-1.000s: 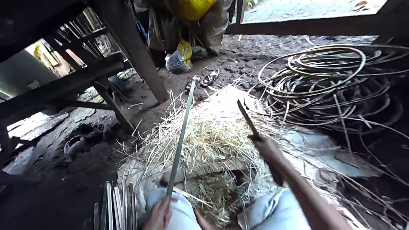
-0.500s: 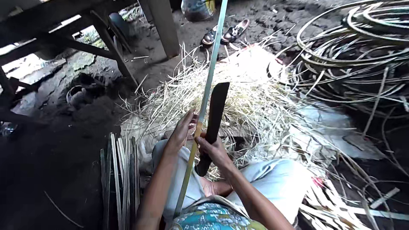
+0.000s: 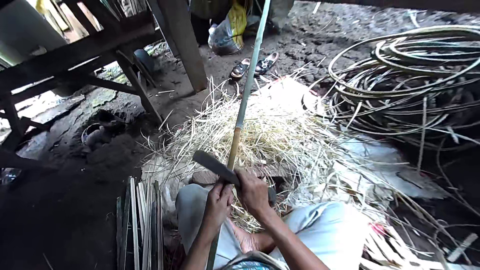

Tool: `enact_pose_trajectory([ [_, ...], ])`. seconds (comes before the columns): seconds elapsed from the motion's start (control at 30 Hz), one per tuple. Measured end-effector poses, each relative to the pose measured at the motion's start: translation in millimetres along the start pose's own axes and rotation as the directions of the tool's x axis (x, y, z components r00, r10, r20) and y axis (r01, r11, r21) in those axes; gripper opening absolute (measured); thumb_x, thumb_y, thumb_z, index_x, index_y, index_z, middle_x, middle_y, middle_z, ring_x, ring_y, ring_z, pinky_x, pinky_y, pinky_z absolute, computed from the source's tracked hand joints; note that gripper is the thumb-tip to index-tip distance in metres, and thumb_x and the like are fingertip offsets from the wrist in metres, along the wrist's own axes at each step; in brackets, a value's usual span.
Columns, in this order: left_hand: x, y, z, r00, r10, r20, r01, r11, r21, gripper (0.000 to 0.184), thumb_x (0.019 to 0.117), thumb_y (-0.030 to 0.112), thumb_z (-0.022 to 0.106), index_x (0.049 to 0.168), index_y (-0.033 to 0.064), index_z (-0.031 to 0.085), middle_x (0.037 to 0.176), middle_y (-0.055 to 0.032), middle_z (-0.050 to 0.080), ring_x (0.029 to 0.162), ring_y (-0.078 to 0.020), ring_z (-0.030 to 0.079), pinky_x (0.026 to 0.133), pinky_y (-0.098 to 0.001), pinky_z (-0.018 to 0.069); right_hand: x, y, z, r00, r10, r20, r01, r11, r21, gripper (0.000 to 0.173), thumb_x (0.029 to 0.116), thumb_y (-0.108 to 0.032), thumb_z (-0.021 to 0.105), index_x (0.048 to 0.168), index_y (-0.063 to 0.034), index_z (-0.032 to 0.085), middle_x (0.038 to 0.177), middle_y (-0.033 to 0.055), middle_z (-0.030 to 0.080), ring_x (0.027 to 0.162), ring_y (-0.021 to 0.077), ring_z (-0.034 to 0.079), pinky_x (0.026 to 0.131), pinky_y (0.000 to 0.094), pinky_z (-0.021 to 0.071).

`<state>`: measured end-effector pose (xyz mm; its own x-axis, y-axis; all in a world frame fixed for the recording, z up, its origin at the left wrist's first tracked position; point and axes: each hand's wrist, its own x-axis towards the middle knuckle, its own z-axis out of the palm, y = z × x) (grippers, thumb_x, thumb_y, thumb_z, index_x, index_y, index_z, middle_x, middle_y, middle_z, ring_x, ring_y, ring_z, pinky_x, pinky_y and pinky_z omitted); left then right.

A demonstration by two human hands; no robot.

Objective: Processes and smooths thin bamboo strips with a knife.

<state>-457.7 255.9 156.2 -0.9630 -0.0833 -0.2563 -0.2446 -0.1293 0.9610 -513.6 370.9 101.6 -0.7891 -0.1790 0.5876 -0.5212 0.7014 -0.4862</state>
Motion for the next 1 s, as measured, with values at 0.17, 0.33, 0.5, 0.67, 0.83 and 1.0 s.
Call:
enact_pose_trajectory([
  [0.17,-10.5,7.1,8.0,0.997,-0.024,0.073,0.03,0.996,-0.088,0.05,0.1085,0.012,0.04,0.156,0.0001,0.033,0.059,0.0102,0.039,0.042,0.0013,0.033,0.038,-0.0153,0.0307,36.0,18.6,-10.9,0.996,0.072,-0.056,-0.074,0.997,-0.035,0.016,0.0886,0.001,0.062,0.1,0.0048,0.073,0.075,0.0216,0.07,0.063,0.0414,0.07,0.052,0.0557,0.0533],
  [0.33,-14.0,8.3,12.5,0.997,-0.003,0.075,0.01,0.995,-0.099,0.051,0.108,0.011,0.041,0.157,-0.0003,0.031,0.059,0.0106,0.039,0.041,0.0019,0.033,0.037,-0.0147,0.0301,63.9,33.1,-17.0,0.969,0.245,-0.031,-0.244,0.969,0.028,0.017,0.0986,-0.002,0.057,0.112,0.0033,0.067,0.079,0.0241,0.069,0.067,0.0456,0.069,0.056,0.0613,0.0505],
  [0.5,-11.3,6.9,10.7,0.996,-0.001,0.086,0.011,0.992,-0.122,0.049,0.1079,0.013,0.039,0.155,-0.0004,0.032,0.056,0.012,0.039,0.04,0.0036,0.033,0.037,-0.0131,0.0303,44.1,25.3,-10.1,0.985,-0.061,-0.163,0.048,0.996,-0.077,0.012,0.0848,-0.004,0.061,0.084,0.005,0.07,0.065,0.0177,0.066,0.056,0.035,0.068,0.047,0.0476,0.0522],
  [0.67,-21.6,10.0,9.1,0.994,-0.041,0.097,0.051,0.993,-0.106,0.053,0.1076,0.011,0.039,0.158,0.0007,0.027,0.056,0.0116,0.035,0.039,0.0023,0.032,0.036,-0.0141,0.0305,76.2,41.5,-23.8,0.961,0.276,0.028,-0.277,0.961,0.02,0.015,0.0978,0.0,0.057,0.11,0.0038,0.066,0.082,0.0263,0.069,0.071,0.0477,0.069,0.06,0.0639,0.0517],
  [0.83,-16.2,3.6,5.8,0.994,-0.065,0.091,0.073,0.993,-0.097,0.054,0.1078,0.012,0.039,0.159,0.0017,0.026,0.055,0.0117,0.034,0.038,0.0023,0.032,0.036,-0.0144,0.0305,40.1,33.7,-5.9,0.992,-0.049,-0.117,0.043,0.998,-0.048,0.013,0.0812,-0.001,0.063,0.091,0.0035,0.071,0.069,0.0184,0.068,0.059,0.0369,0.07,0.049,0.0501,0.0536],
  [1.0,-36.5,2.0,2.9,0.988,-0.097,0.121,0.103,0.994,-0.038,0.054,0.1066,0.01,0.04,0.158,0.0004,0.027,0.055,0.0117,0.034,0.039,0.0024,0.032,0.037,-0.0145,0.0297,79.6,70.1,-19.9,0.897,0.433,0.091,-0.435,0.9,0.005,0.021,0.1028,-0.006,0.052,0.119,0.0031,0.062,0.082,0.0293,0.067,0.075,0.0523,0.067,0.063,0.0672,0.0502],
])
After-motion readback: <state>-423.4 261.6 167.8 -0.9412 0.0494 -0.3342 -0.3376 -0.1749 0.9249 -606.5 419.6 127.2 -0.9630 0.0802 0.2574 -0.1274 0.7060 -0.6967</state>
